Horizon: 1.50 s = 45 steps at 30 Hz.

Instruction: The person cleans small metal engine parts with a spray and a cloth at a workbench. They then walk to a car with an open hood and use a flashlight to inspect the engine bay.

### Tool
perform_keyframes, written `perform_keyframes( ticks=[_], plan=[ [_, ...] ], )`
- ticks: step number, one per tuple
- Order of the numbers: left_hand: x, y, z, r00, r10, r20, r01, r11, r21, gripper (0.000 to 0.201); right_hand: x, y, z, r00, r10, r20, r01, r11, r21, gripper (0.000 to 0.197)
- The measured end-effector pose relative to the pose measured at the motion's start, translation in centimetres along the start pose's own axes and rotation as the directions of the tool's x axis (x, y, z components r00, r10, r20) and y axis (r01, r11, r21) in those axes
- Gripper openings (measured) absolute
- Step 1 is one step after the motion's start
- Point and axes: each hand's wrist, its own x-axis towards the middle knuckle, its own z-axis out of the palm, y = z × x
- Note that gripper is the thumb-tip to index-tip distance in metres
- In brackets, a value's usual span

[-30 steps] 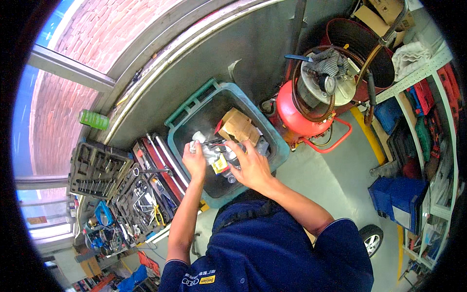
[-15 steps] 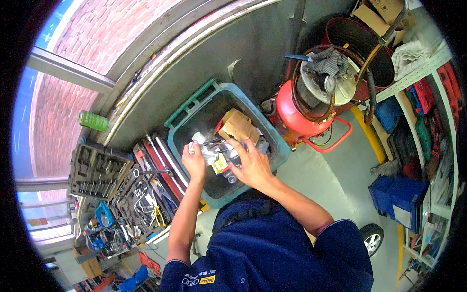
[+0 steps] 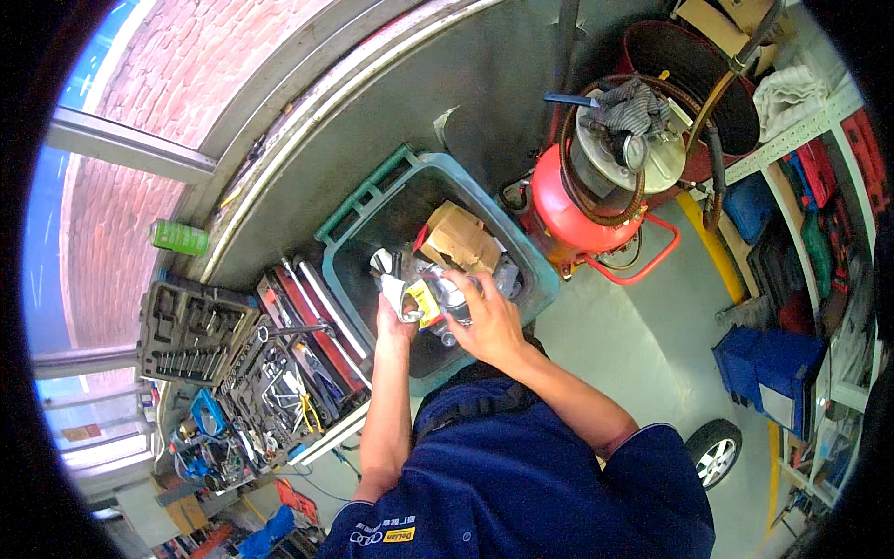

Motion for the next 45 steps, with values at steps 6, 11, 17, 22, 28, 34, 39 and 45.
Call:
perform_keyframes(
  ticks=[6,11,17,22,28,34,39,45],
  plan=[
    [-0.6,-0.6,0.0,1.000,-0.015,0.007,0.015,0.999,0.043,0.034,0.4,0.4,1.0,0.999,-0.005,0.047,0.007,0.999,-0.039,0.075],
    [-2.2,-1.5,2.9,0.996,0.056,-0.064,-0.048,0.993,0.111,0.039,1.4,1.1,1.0,0.999,-0.014,0.040,0.016,0.999,-0.048,0.074],
    [0.2,-1.5,-0.2,0.949,0.238,-0.207,-0.212,0.967,0.143,0.048,1.6,0.8,1.0,0.998,-0.031,0.049,0.031,0.999,-0.007,0.073],
    [-0.1,-1.2,1.1,0.673,0.676,-0.300,-0.458,0.700,0.547,0.032,1.3,0.6,1.3,0.999,-0.005,0.054,0.007,1.000,-0.030,0.072],
    [-3.9,-0.7,4.7,0.299,0.936,0.185,-0.252,-0.110,0.962,0.035,1.5,0.7,1.0,0.989,0.095,0.113,-0.090,0.995,-0.043,0.077],
    [-3.8,0.4,3.6,0.332,0.807,0.488,-0.365,-0.367,0.856,0.030,0.9,1.4,1.0,0.986,0.074,0.151,-0.065,0.996,-0.064,0.074],
    [-5.5,3.0,4.3,0.294,0.631,0.718,-0.446,-0.573,0.687,0.026,2.7,1.8,-1.1,0.996,0.056,0.065,-0.058,0.998,0.037,0.077],
    [-10.0,6.1,7.2,0.204,0.589,0.782,-0.463,-0.645,0.607,0.028,14.3,-3.9,-7.0,0.938,-0.247,-0.243,0.308,0.916,0.259,0.083]
  ],
)
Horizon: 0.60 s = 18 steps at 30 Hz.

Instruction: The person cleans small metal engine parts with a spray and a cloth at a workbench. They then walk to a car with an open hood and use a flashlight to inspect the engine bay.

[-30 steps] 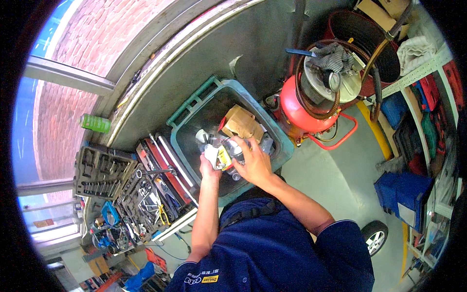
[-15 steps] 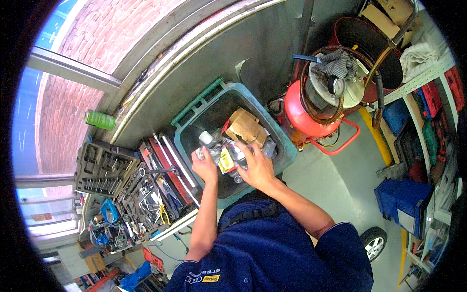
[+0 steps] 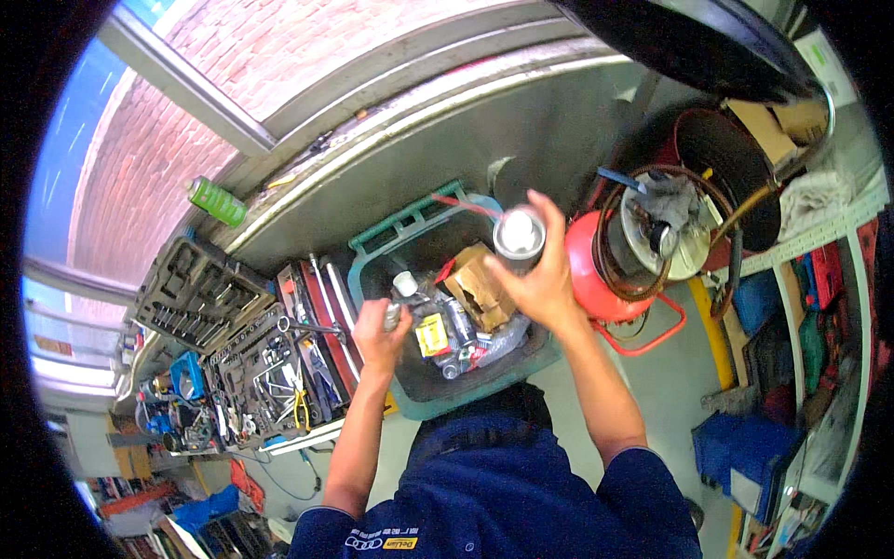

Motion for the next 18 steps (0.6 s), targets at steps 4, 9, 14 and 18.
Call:
perform_keyframes(
  ticks=[4,9,14,18],
  plan=[
    [-2.2,-2.2,3.2,0.930,0.041,0.364,-0.083,0.991,0.103,0.030,12.9,2.0,2.3,0.975,-0.222,0.027,0.223,0.973,-0.057,0.083],
    [-3.6,-0.3,2.0,0.976,-0.136,0.171,0.120,0.988,0.101,0.028,26.5,3.7,8.4,0.948,-0.316,0.043,0.310,0.945,0.105,0.080],
    [-6.7,-0.2,1.8,0.947,-0.274,0.167,0.242,0.952,0.187,0.030,33.0,7.0,14.5,0.953,-0.289,0.089,0.283,0.956,0.075,0.086],
    [-7.8,-0.1,0.9,0.912,-0.393,0.119,0.362,0.906,0.219,0.029,33.9,8.0,17.2,0.973,-0.160,0.169,0.158,0.987,0.025,0.088]
  ],
)
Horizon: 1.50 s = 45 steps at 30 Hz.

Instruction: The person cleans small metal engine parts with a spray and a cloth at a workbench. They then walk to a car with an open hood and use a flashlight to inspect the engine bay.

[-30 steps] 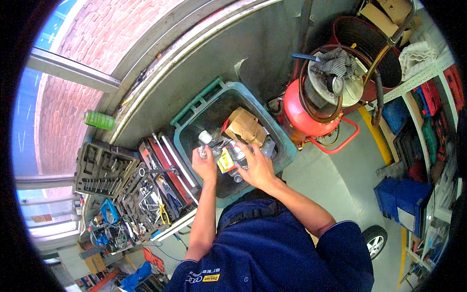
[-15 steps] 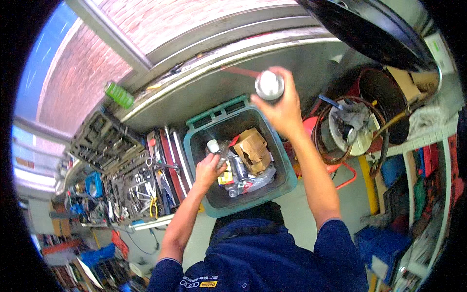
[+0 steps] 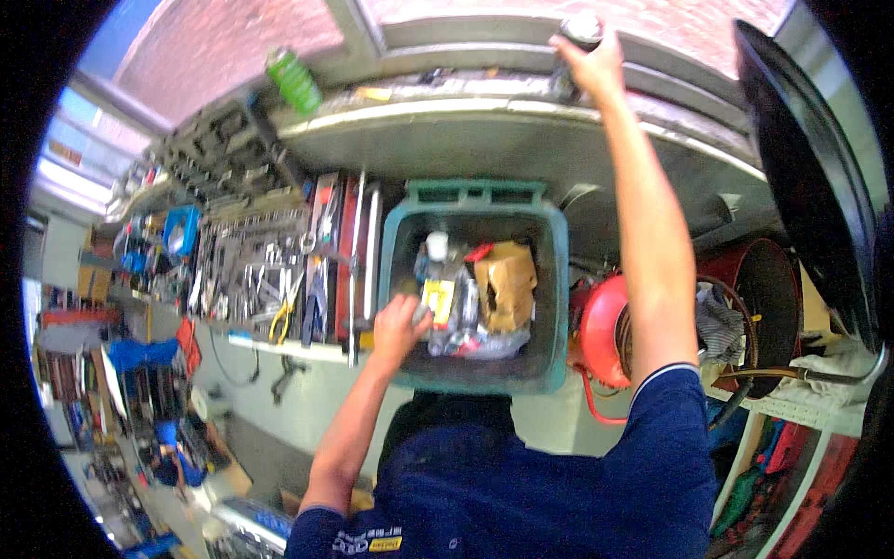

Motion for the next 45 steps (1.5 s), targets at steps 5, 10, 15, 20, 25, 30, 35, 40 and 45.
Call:
perform_keyframes(
  ticks=[5,10,15,20,25,30,35,40,45],
  plan=[
    [-1.2,-2.0,1.5,0.912,-0.334,-0.237,0.289,0.935,-0.206,0.030,0.1,2.9,0.2,0.998,0.033,-0.048,-0.038,0.992,-0.121,0.094],
    [-3.1,-3.2,2.3,0.673,-0.703,-0.231,0.527,0.674,-0.517,0.027,-17.2,-2.0,1.9,0.984,0.154,-0.089,-0.130,0.963,0.237,0.036],
    [-2.4,-1.8,1.1,0.607,-0.773,-0.184,0.487,0.546,-0.682,0.020,-44.5,-8.3,3.7,0.684,0.578,0.445,-0.705,0.681,0.198,0.026],
    [-2.9,-1.8,1.7,0.495,-0.857,-0.145,0.454,0.398,-0.797,0.021,-53.7,-10.7,9.2,0.474,0.676,0.564,-0.871,0.453,0.189,0.039],
    [-3.3,-2.7,2.0,0.500,-0.865,0.049,0.331,0.138,-0.934,0.017,-53.9,-13.5,11.5,0.436,0.763,0.477,-0.899,0.396,0.189,0.031],
    [-2.6,-5.3,2.2,0.550,-0.814,0.188,0.237,-0.064,-0.969,0.018,-53.6,-16.5,12.7,0.702,0.682,0.204,-0.709,0.697,0.109,0.019],
    [-1.3,-7.0,1.7,0.598,-0.578,0.554,0.423,-0.360,-0.832,0.029,-54.1,-20.9,12.6,0.974,0.133,0.181,-0.132,0.991,-0.018,0.018],
    [-0.6,-6.9,2.0,0.724,-0.418,0.549,0.460,-0.301,-0.835,0.030,-56.2,-20.6,13.0,0.715,0.670,0.200,-0.699,0.697,0.161,0.019],
    [-4.2,-10.0,1.3,0.678,-0.382,0.628,0.500,-0.387,-0.775,0.029,-59.5,-22.4,11.6,0.694,0.635,0.340,-0.707,0.689,0.157,0.024]
  ],
)
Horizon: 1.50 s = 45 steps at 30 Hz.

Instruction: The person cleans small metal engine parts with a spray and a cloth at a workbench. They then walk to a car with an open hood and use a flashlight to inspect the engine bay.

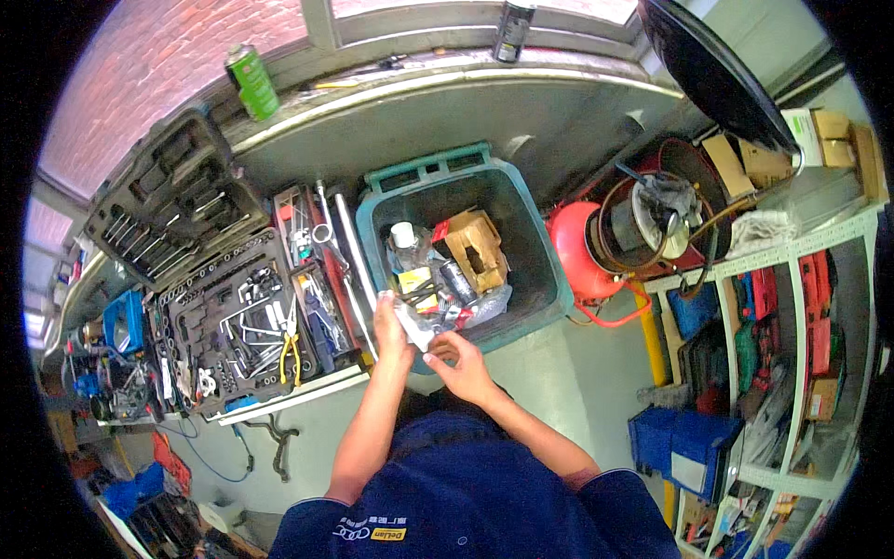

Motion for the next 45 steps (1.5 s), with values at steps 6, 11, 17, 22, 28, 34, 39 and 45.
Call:
perform_keyframes(
  ticks=[6,11,17,22,28,34,39,45],
  plan=[
    [-2.3,3.9,-1.4,0.994,-0.011,-0.104,0.000,0.994,-0.107,0.029,2.8,3.5,-8.9,0.948,0.069,-0.311,-0.146,0.962,-0.229,0.016],
    [-5.4,5.2,0.2,0.973,0.008,-0.231,-0.040,0.990,-0.136,0.029,14.9,11.7,-11.2,0.990,-0.086,-0.113,0.007,0.827,-0.562,0.016],
    [-6.7,3.0,-0.1,0.932,-0.007,-0.362,-0.020,0.997,-0.071,0.035,26.9,28.5,-5.2,0.987,0.156,0.030,-0.068,0.586,-0.808,0.020],
    [-6.5,1.7,0.4,0.851,-0.021,-0.525,-0.063,0.988,-0.140,0.036,29.4,30.3,-1.5,0.945,0.320,0.070,-0.072,0.412,-0.909,0.024],
    [-5.2,2.4,1.1,0.821,0.000,-0.570,-0.088,0.988,-0.126,0.036,31.0,27.7,0.0,0.908,0.400,0.126,-0.004,0.309,-0.951,0.027],
    [-4.3,3.6,0.9,0.853,0.023,-0.521,-0.099,0.988,-0.118,0.030,30.4,26.7,-0.5,0.888,0.440,0.137,0.003,0.292,-0.956,0.032],
    [-4.2,3.5,-0.2,0.871,0.067,-0.487,-0.142,0.983,-0.118,0.025,28.2,24.0,-4.8,0.796,0.594,0.120,-0.241,0.492,-0.837,0.032],
    [-4.1,3.0,-0.1,0.784,0.464,-0.411,-0.355,0.880,0.316,0.017,14.8,6.4,-6.8,0.700,0.451,0.554,-0.652,0.721,0.236,0.033]
  ],
)
